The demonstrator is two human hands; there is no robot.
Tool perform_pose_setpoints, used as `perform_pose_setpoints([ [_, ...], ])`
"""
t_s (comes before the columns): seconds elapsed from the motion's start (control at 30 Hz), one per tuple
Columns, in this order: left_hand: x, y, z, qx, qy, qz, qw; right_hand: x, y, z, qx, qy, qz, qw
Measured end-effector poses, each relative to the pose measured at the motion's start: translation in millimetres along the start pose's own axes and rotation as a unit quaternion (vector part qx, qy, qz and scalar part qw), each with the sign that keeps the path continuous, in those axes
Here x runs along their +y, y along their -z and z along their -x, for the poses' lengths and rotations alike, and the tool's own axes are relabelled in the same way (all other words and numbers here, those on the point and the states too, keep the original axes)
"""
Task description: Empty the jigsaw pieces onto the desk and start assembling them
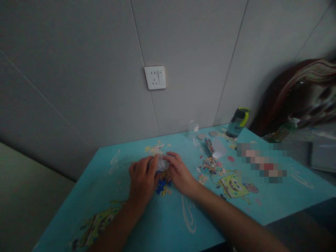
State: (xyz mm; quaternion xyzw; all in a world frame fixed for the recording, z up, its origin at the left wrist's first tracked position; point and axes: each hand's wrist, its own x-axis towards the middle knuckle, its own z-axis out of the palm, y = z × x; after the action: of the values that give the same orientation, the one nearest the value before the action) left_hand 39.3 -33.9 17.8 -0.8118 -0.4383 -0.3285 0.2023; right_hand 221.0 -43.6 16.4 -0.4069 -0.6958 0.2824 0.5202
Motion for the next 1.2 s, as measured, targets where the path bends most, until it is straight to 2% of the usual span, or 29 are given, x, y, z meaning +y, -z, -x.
perform_pose_setpoints([
  [0.37,5,-3.9,2,-0.012,-0.008,0.005,1.0,-2,10,-6,0.004,0.003,0.058,0.998],
  [0.63,4,-2.3,1,-0.016,-0.033,0.01,0.999,3,10,-7,-0.011,-0.015,0.009,1.0],
  [0.8,9,1.7,1,-0.017,-0.054,0.025,0.998,2,16,-8,0.004,-0.006,-0.01,1.0],
  [1.0,9,3.3,-1,-0.008,-0.072,0.049,0.996,-6,21,-7,-0.019,0.057,0.094,0.994],
  [1.1,7,3.0,-3,-0.018,-0.071,0.083,0.994,-10,25,-7,-0.019,0.065,0.12,0.99],
  [1.2,4,2.9,-5,-0.02,-0.068,0.124,0.99,-14,31,-7,-0.05,0.069,0.156,0.984],
])
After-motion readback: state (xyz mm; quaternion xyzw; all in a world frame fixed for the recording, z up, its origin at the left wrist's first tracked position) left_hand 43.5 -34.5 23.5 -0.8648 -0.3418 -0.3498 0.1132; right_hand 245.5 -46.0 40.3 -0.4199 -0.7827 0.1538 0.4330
